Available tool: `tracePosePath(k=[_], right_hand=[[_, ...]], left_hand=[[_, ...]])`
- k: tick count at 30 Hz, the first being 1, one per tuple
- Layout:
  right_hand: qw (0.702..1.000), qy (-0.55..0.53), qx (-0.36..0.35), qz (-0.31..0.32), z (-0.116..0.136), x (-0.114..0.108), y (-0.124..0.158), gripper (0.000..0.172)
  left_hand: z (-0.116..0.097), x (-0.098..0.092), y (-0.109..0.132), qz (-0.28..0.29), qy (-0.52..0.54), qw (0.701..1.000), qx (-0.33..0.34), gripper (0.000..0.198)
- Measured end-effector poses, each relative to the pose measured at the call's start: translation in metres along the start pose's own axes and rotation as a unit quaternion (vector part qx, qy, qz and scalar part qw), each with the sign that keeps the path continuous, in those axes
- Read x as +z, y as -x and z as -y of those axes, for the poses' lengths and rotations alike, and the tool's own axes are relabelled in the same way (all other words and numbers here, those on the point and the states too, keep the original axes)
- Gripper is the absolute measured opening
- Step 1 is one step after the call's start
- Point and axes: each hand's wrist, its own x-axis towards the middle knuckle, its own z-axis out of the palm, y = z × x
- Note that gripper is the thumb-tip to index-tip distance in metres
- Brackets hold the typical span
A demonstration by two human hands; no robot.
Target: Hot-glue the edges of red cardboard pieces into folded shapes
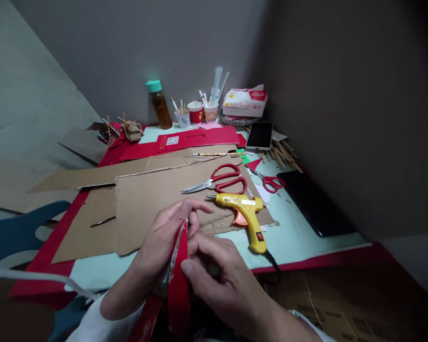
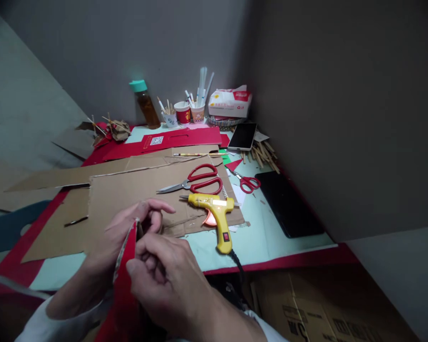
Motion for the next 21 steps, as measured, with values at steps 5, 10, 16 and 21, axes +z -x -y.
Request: tracePosePath(k=[5, 10, 16, 21], right_hand=[[0.999, -0.022, 0.04, 0.027, 0.004, -0.003, 0.001, 0.02], [0.995, -0.05, 0.074, 0.047, 0.005, -0.009, 0.006, 0.018], [0.992, -0.037, 0.111, 0.05, 0.002, -0.009, 0.01, 0.021], [0.99, -0.029, 0.129, 0.045, 0.005, -0.006, 0.012, 0.026]], left_hand=[[0.013, 0.002, 0.001, 0.004, 0.027, 0.999, -0.036, 0.048], [0.012, 0.002, 0.005, -0.004, 0.032, 0.999, -0.039, 0.05], [0.015, 0.007, 0.004, -0.009, -0.002, 0.998, -0.058, 0.052], [0.011, 0.01, 0.015, -0.024, -0.047, 0.997, -0.058, 0.044]])
